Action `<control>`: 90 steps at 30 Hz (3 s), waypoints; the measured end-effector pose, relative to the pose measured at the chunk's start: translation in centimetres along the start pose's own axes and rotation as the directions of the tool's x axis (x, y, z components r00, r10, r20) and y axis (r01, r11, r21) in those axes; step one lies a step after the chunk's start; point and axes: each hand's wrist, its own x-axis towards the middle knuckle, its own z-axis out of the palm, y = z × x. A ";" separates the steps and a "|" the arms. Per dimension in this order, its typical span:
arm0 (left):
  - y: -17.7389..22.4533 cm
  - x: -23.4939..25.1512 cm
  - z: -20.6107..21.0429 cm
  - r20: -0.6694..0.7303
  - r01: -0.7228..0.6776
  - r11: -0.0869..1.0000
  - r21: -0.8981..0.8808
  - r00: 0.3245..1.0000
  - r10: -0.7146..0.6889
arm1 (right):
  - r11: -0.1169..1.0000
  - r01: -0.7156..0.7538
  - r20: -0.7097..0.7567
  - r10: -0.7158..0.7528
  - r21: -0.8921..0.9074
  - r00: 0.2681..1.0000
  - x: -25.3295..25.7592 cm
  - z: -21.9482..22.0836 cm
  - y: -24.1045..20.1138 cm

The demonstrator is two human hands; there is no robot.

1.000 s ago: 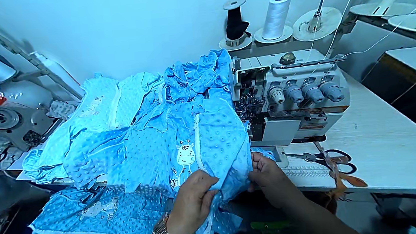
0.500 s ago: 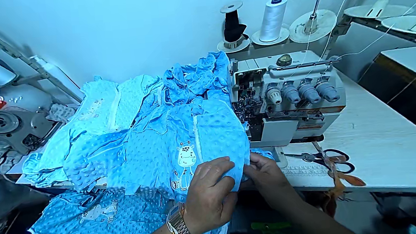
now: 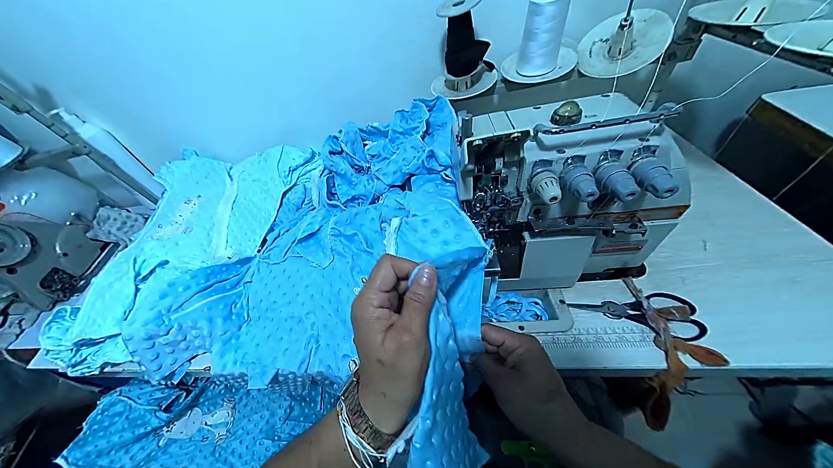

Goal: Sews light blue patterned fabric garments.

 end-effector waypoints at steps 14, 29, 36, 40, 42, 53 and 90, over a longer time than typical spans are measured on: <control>-5.0 -5.3 -1.6 0.526 -0.666 0.652 0.363 0.724 0.447 | 0.986 0.019 0.084 -0.033 0.168 0.996 -1.2 -2.0 -0.5; -3.5 -2.1 -0.3 0.570 -0.692 0.612 0.383 0.698 0.433 | 0.976 0.003 -0.069 0.013 0.219 0.998 -1.1 -1.2 0.1; -5.0 9.3 1.9 0.801 -0.644 0.653 0.399 0.591 0.095 | 0.991 0.056 -0.106 -0.043 0.119 0.993 -0.9 -1.8 0.8; -5.7 10.7 1.7 0.831 -0.644 0.650 0.403 0.556 0.035 | 0.995 0.036 -0.097 -0.026 0.094 0.995 -0.6 -2.2 0.9; -6.0 11.1 1.3 0.838 -0.667 0.641 0.381 0.542 0.067 | 0.995 0.035 -0.085 -0.027 0.096 0.996 -0.5 -2.3 0.9; -6.9 11.0 1.1 0.843 -0.765 0.603 0.224 0.462 0.274 | 0.991 0.103 -0.056 -0.098 0.091 0.994 -0.7 -2.1 1.4; -10.1 8.5 -0.7 0.586 -0.441 0.816 0.373 0.794 0.161 | 0.982 0.121 -0.178 -0.094 0.144 0.980 4.6 -1.7 0.7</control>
